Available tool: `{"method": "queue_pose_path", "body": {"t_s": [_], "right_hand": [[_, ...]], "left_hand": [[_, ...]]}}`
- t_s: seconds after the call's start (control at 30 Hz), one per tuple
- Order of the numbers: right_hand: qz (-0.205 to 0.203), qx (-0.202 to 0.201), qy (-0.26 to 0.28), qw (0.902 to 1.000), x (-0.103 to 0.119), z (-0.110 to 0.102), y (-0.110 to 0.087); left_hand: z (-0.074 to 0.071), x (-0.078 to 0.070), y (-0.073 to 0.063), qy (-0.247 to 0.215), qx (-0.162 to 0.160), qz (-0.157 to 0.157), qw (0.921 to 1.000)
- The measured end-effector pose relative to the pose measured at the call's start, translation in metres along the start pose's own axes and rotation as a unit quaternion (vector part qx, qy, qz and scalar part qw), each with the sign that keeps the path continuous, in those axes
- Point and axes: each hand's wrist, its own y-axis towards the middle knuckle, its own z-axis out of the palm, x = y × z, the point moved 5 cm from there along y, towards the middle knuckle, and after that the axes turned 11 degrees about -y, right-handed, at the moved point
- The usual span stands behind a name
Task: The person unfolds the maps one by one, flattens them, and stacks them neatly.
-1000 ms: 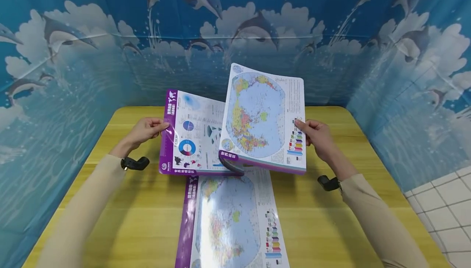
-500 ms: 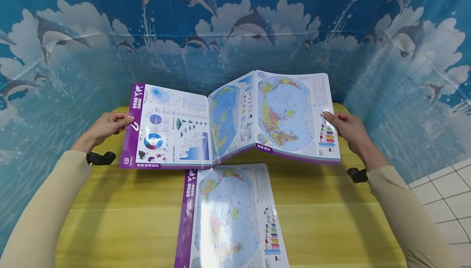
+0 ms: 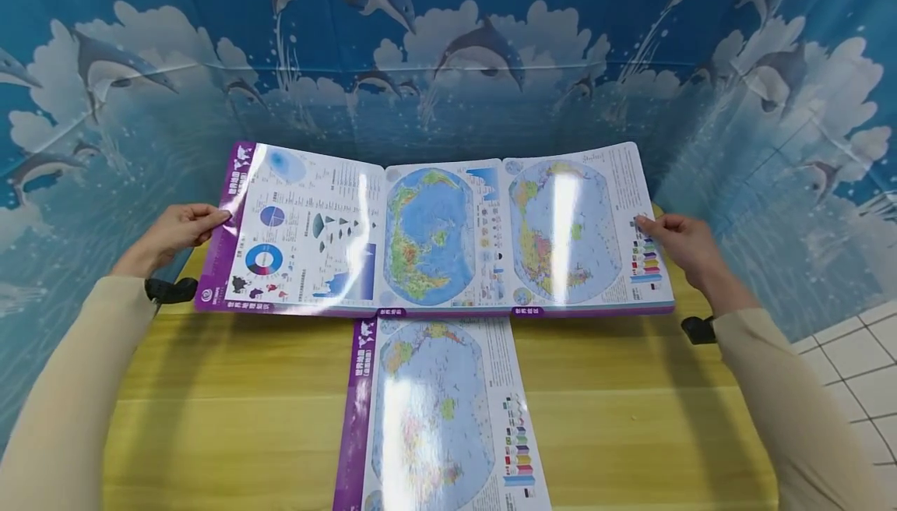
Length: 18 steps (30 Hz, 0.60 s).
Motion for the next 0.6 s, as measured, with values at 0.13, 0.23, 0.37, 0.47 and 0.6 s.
{"method": "queue_pose_path", "body": {"t_s": [0.13, 0.23, 0.37, 0.47, 0.6], "right_hand": [[0.011, 0.008, -0.001, 0.9999, -0.003, 0.003, 0.003], [0.015, 0.004, -0.002, 0.9999, -0.005, 0.004, 0.006], [0.030, 0.006, 0.013, 0.9995, -0.009, 0.006, 0.011], [0.039, 0.009, 0.015, 0.9991, -0.011, 0.007, 0.017], [0.043, 0.010, 0.006, 0.9990, -0.011, 0.011, 0.025]], "left_hand": [[-0.003, 0.010, 0.001, 0.002, -0.001, -0.018, 0.9998], [-0.005, 0.018, 0.002, -0.005, -0.007, -0.036, 0.9993], [-0.005, 0.025, 0.004, -0.021, -0.011, -0.044, 0.9988], [-0.004, 0.029, 0.004, -0.013, -0.012, -0.045, 0.9988], [-0.005, 0.032, 0.007, 0.050, -0.032, -0.029, 0.9978]]}}
